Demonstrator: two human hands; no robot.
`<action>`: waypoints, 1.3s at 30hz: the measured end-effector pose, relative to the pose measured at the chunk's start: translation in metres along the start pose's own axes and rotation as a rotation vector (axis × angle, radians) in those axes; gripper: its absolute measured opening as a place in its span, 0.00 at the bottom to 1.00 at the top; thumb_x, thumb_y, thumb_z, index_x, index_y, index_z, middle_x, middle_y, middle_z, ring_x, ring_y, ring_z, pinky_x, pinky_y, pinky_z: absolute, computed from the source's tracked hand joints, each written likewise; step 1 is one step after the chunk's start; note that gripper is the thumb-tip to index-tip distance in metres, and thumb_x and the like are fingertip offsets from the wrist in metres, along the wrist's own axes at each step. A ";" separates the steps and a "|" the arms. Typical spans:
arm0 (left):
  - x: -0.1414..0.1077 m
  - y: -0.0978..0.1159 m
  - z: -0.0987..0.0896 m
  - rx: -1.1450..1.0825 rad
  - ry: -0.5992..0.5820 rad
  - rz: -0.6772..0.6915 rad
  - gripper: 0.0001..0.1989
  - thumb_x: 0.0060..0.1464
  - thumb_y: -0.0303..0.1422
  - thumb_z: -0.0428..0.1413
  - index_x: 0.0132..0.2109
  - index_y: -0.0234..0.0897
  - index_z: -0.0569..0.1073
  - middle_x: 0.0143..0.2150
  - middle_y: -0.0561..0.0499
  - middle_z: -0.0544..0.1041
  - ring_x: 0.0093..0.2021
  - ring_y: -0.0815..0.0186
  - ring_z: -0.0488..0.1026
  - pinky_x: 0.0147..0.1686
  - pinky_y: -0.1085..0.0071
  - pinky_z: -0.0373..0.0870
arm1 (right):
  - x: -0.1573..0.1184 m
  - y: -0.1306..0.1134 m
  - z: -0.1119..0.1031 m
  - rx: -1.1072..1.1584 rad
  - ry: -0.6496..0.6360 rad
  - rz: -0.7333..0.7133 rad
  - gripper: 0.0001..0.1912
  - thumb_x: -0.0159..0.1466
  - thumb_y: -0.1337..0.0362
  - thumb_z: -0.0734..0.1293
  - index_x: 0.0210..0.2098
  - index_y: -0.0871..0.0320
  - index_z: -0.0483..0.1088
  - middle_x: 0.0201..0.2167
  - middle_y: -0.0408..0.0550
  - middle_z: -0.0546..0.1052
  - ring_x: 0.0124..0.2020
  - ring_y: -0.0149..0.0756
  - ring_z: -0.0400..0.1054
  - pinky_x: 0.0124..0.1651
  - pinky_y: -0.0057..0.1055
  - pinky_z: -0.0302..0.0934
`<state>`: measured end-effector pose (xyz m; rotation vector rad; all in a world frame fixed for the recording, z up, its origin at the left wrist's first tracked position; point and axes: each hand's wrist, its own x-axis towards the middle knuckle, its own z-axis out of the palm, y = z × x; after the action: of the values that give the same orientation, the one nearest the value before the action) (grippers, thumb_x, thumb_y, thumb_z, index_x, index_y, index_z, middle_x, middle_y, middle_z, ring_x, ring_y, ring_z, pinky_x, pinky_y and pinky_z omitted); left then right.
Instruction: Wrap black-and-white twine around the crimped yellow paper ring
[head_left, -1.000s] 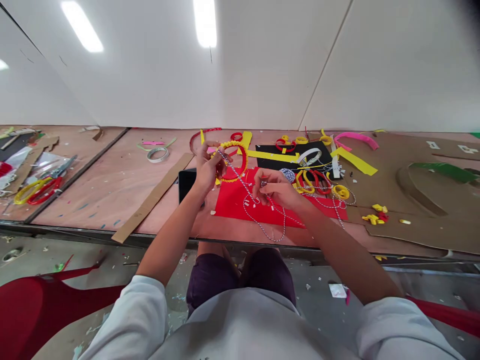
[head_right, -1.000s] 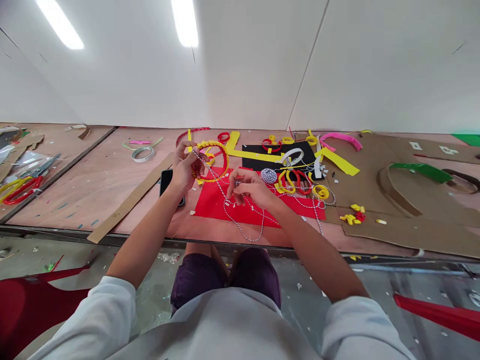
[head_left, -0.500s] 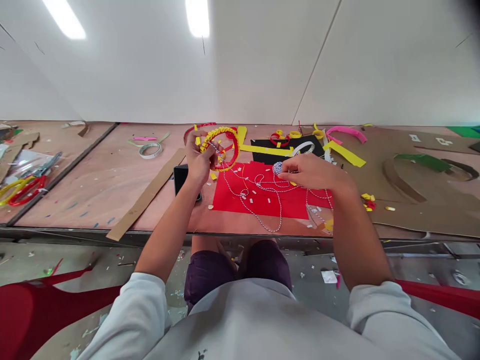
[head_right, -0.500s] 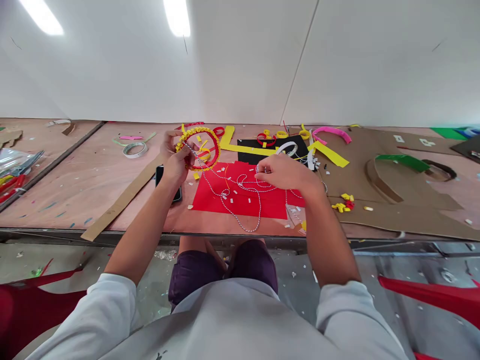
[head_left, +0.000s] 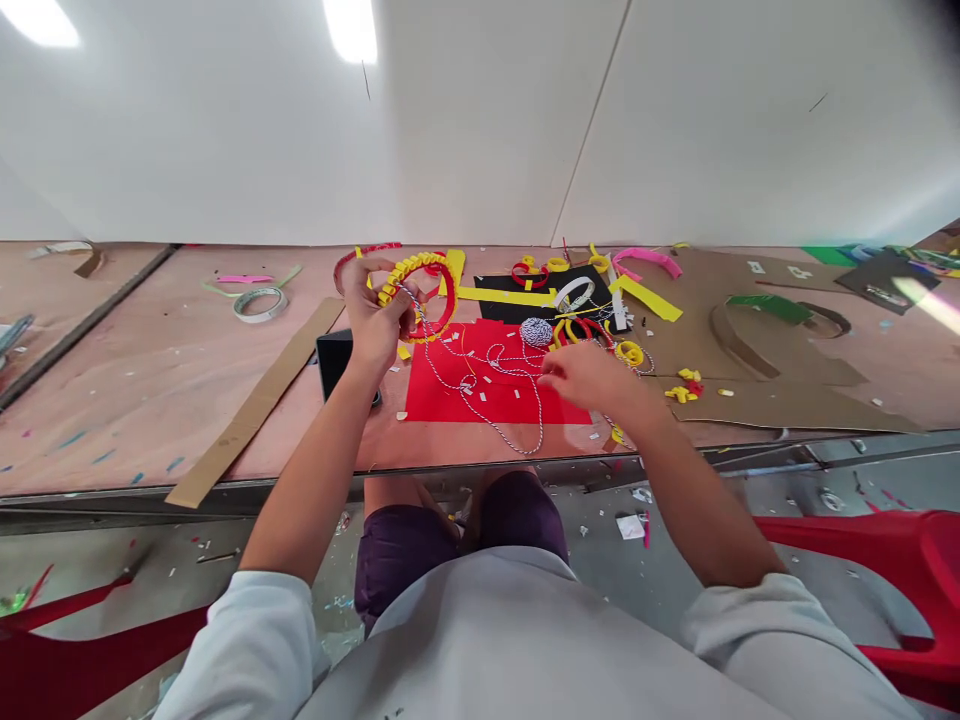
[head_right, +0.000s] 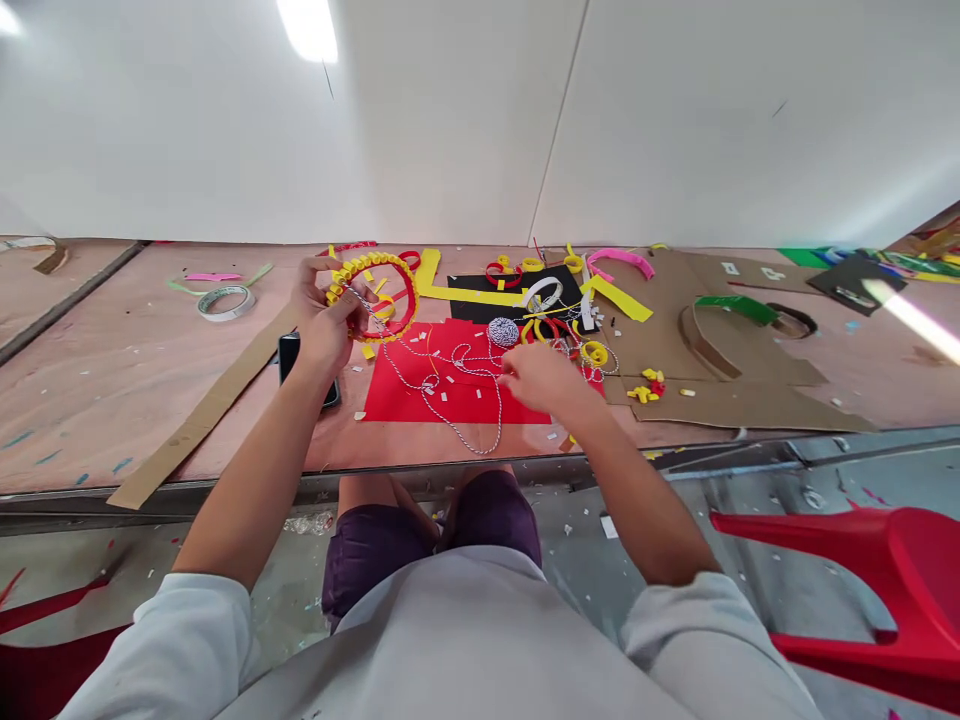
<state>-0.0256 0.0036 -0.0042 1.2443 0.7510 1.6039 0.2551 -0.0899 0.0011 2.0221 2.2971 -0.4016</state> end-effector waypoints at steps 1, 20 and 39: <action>0.000 0.000 0.000 -0.002 0.001 -0.004 0.22 0.45 0.30 0.68 0.43 0.45 0.65 0.27 0.60 0.77 0.15 0.72 0.66 0.12 0.71 0.47 | 0.001 -0.007 0.008 0.005 -0.032 -0.018 0.12 0.72 0.58 0.65 0.39 0.59 0.77 0.42 0.60 0.81 0.44 0.49 0.74 0.41 0.37 0.61; 0.003 -0.005 -0.004 -0.016 -0.005 -0.003 0.20 0.43 0.29 0.65 0.41 0.45 0.65 0.26 0.60 0.79 0.13 0.72 0.65 0.11 0.74 0.50 | -0.047 -0.004 -0.058 1.031 0.736 -0.375 0.11 0.59 0.60 0.67 0.25 0.54 0.62 0.44 0.54 0.80 0.55 0.48 0.74 0.53 0.44 0.68; 0.006 -0.009 -0.009 0.052 -0.089 0.033 0.21 0.51 0.31 0.67 0.46 0.44 0.64 0.28 0.63 0.78 0.17 0.77 0.65 0.21 0.73 0.43 | -0.044 0.009 0.011 0.196 0.270 -0.181 0.17 0.73 0.56 0.63 0.32 0.56 0.77 0.32 0.51 0.81 0.33 0.39 0.72 0.40 0.35 0.61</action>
<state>-0.0315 0.0133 -0.0121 1.3632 0.7238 1.5528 0.2685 -0.1341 -0.0020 2.0746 2.7140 -0.3985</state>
